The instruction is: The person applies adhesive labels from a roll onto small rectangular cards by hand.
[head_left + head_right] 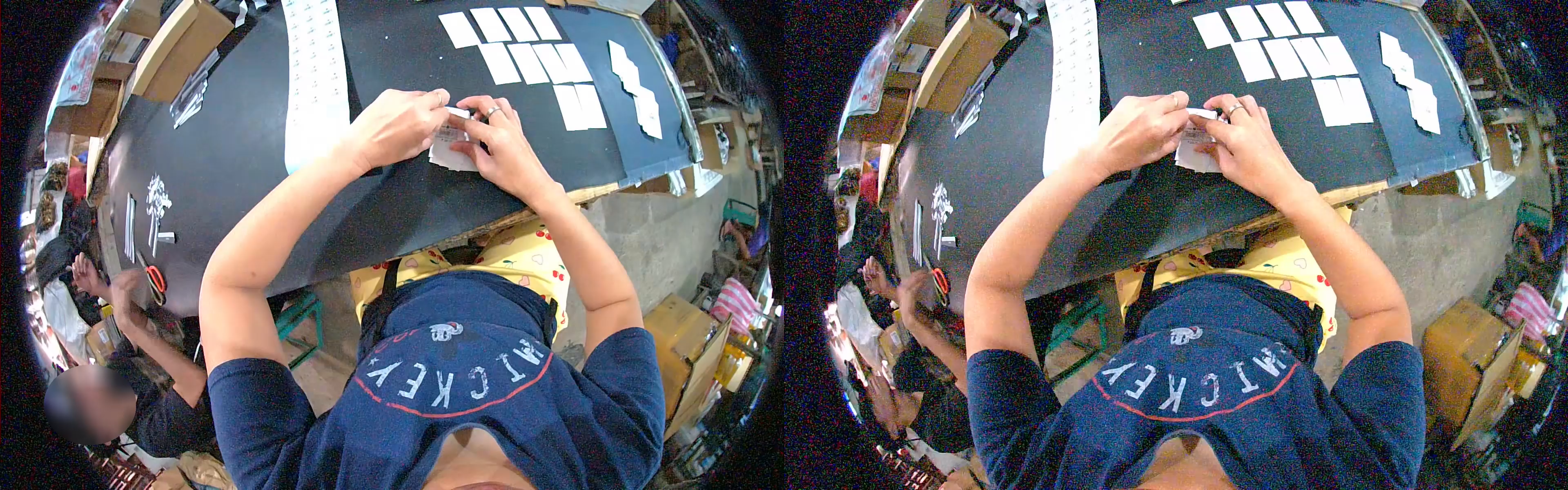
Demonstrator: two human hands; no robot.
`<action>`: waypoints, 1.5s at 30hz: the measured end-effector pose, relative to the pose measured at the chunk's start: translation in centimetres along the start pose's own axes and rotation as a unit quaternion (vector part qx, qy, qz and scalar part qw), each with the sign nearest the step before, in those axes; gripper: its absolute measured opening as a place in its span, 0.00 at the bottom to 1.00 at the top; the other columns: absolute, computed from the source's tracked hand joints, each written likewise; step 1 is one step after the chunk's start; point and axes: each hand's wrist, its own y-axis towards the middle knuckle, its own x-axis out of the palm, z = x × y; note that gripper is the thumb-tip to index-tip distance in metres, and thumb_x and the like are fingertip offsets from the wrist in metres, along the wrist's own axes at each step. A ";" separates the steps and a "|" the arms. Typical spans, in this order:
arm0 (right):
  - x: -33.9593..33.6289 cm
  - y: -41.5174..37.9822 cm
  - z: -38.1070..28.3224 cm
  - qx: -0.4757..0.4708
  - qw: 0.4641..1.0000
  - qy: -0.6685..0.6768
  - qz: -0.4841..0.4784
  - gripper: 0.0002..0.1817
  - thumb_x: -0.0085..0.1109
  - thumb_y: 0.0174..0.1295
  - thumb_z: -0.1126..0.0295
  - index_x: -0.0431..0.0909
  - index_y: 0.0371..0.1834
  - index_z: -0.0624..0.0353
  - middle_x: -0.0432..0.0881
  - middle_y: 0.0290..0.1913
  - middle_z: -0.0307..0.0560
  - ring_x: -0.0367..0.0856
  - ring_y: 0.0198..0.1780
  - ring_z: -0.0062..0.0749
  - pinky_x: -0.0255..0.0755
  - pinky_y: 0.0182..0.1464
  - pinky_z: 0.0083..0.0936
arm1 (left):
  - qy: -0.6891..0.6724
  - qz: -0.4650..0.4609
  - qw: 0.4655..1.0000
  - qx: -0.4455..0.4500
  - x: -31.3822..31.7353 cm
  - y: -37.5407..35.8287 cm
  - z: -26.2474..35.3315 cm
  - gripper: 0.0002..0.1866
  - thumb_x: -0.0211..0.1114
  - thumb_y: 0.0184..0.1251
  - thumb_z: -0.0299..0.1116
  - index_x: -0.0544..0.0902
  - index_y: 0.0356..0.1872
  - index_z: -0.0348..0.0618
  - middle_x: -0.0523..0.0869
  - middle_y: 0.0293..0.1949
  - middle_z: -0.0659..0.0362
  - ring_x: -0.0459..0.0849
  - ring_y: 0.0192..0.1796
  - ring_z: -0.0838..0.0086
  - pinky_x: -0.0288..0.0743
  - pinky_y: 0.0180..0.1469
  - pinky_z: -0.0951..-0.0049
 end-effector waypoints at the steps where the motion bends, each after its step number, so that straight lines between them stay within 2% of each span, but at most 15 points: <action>1: 0.0 0.0 0.0 -0.001 1.000 0.000 -0.001 0.18 0.61 0.54 0.75 0.82 0.50 0.55 0.74 0.55 0.49 0.70 0.54 0.46 0.65 0.56 0.39 | 0.000 0.000 1.000 -0.001 0.0 0.0 -0.1 0.07 0.64 0.55 0.28 0.76 0.31 0.39 0.77 0.37 0.54 0.83 0.38 0.60 0.80 0.37 0.63; 4: -0.1 -0.1 0.0 0.001 1.000 0.000 -0.006 0.19 0.62 0.54 0.74 0.82 0.51 0.55 0.74 0.55 0.49 0.70 0.55 0.46 0.65 0.56 0.39 | -0.048 0.023 0.999 -0.011 0.2 -0.3 -0.7 0.05 0.63 0.54 0.27 0.76 0.30 0.40 0.77 0.37 0.54 0.83 0.37 0.59 0.79 0.37 0.61; 9: -0.5 0.1 -0.2 0.004 1.000 0.005 -0.019 0.19 0.66 0.54 0.69 0.81 0.52 0.53 0.74 0.55 0.48 0.70 0.55 0.47 0.65 0.57 0.39 | 0.028 0.071 0.984 -0.158 -0.8 -0.9 -2.3 0.02 0.60 0.54 0.24 0.77 0.28 0.37 0.77 0.36 0.51 0.81 0.35 0.53 0.78 0.37 0.56; 13: -0.5 0.2 -0.1 0.000 1.000 0.007 -0.016 0.20 0.67 0.53 0.67 0.81 0.51 0.52 0.74 0.55 0.47 0.70 0.55 0.46 0.65 0.57 0.39 | 0.054 0.078 0.979 -0.182 -1.5 -1.7 -2.1 0.03 0.62 0.53 0.25 0.78 0.26 0.36 0.78 0.33 0.51 0.83 0.33 0.56 0.78 0.37 0.59; 15: -0.5 0.2 -0.2 -0.001 1.000 0.003 -0.010 0.20 0.68 0.53 0.68 0.81 0.52 0.52 0.75 0.55 0.46 0.71 0.55 0.45 0.65 0.57 0.38 | -0.109 0.067 0.967 -0.220 -1.1 -1.9 -0.7 0.05 0.64 0.51 0.26 0.79 0.24 0.34 0.80 0.30 0.51 0.83 0.31 0.61 0.77 0.36 0.65; 16: -0.5 0.1 -0.1 -0.003 1.000 0.003 -0.012 0.20 0.68 0.53 0.68 0.81 0.52 0.52 0.75 0.55 0.46 0.71 0.55 0.45 0.65 0.57 0.38 | -0.154 0.048 0.954 -0.253 -1.8 -1.6 0.5 0.07 0.66 0.50 0.28 0.81 0.25 0.33 0.81 0.29 0.51 0.83 0.31 0.66 0.77 0.37 0.70; 18: -0.4 0.1 0.0 -0.003 1.000 0.016 -0.006 0.21 0.68 0.53 0.68 0.81 0.53 0.52 0.75 0.54 0.46 0.71 0.54 0.44 0.65 0.57 0.37 | -0.197 0.039 0.937 -0.286 -1.4 -2.0 1.6 0.07 0.68 0.53 0.28 0.83 0.28 0.33 0.82 0.29 0.52 0.83 0.31 0.67 0.78 0.37 0.70; 23: -0.5 0.1 -0.1 0.000 1.000 0.025 -0.007 0.21 0.68 0.53 0.69 0.81 0.53 0.53 0.75 0.54 0.46 0.71 0.53 0.43 0.65 0.57 0.37 | -0.257 0.089 0.921 -0.281 -0.1 -2.2 1.6 0.06 0.68 0.56 0.28 0.85 0.31 0.35 0.82 0.29 0.53 0.84 0.32 0.67 0.78 0.37 0.71; 25: -0.5 0.2 -0.2 -0.004 1.000 0.019 -0.007 0.21 0.68 0.53 0.69 0.81 0.53 0.53 0.75 0.54 0.46 0.71 0.52 0.43 0.65 0.57 0.37 | -0.182 0.087 0.961 -0.187 0.2 -2.1 0.9 0.05 0.67 0.57 0.26 0.85 0.33 0.36 0.82 0.29 0.53 0.85 0.33 0.68 0.78 0.37 0.70; 26: -0.5 0.2 -0.1 -0.003 1.000 0.021 -0.011 0.21 0.67 0.53 0.69 0.81 0.53 0.53 0.75 0.54 0.46 0.71 0.53 0.43 0.65 0.57 0.38 | -0.182 0.087 0.961 -0.187 0.4 -2.0 0.7 0.05 0.67 0.57 0.26 0.85 0.33 0.36 0.82 0.29 0.53 0.85 0.33 0.68 0.78 0.37 0.70; 29: -0.5 0.1 -0.1 -0.001 1.000 0.023 -0.010 0.21 0.67 0.53 0.69 0.81 0.53 0.53 0.75 0.54 0.46 0.71 0.53 0.44 0.65 0.57 0.38 | -0.178 0.075 0.961 -0.198 0.4 -1.6 0.5 0.07 0.68 0.57 0.29 0.87 0.34 0.37 0.83 0.30 0.53 0.85 0.32 0.69 0.79 0.37 0.71; 32: -0.5 0.0 -0.1 0.000 1.000 0.021 -0.011 0.21 0.67 0.53 0.69 0.81 0.53 0.53 0.75 0.55 0.46 0.71 0.54 0.44 0.65 0.57 0.38 | -0.252 0.012 0.925 -0.284 -0.2 -1.0 -0.3 0.10 0.72 0.53 0.33 0.89 0.32 0.38 0.87 0.28 0.52 0.86 0.31 0.69 0.79 0.38 0.72; 36: -0.5 0.1 -0.1 -0.001 1.000 0.012 -0.015 0.21 0.67 0.54 0.67 0.81 0.53 0.52 0.75 0.55 0.47 0.70 0.55 0.45 0.65 0.57 0.39 | -0.251 -0.013 0.923 -0.292 -0.6 -0.3 -1.0 0.10 0.72 0.53 0.34 0.89 0.32 0.37 0.87 0.26 0.54 0.85 0.28 0.73 0.79 0.34 0.74; 38: -0.5 0.1 -0.1 0.000 1.000 0.011 -0.014 0.21 0.67 0.54 0.67 0.81 0.53 0.52 0.75 0.55 0.47 0.70 0.55 0.45 0.65 0.57 0.39 | -0.321 -0.071 0.874 -0.358 -1.2 0.1 -1.0 0.11 0.73 0.52 0.34 0.89 0.32 0.37 0.87 0.25 0.56 0.83 0.24 0.78 0.78 0.30 0.76; 45: -0.4 0.0 0.0 0.002 1.000 0.014 -0.013 0.20 0.67 0.55 0.65 0.81 0.52 0.51 0.75 0.55 0.47 0.70 0.56 0.46 0.64 0.57 0.40 | -0.318 -0.086 0.869 -0.369 -0.7 0.3 -1.5 0.11 0.74 0.51 0.34 0.89 0.31 0.37 0.87 0.24 0.58 0.83 0.24 0.80 0.79 0.29 0.78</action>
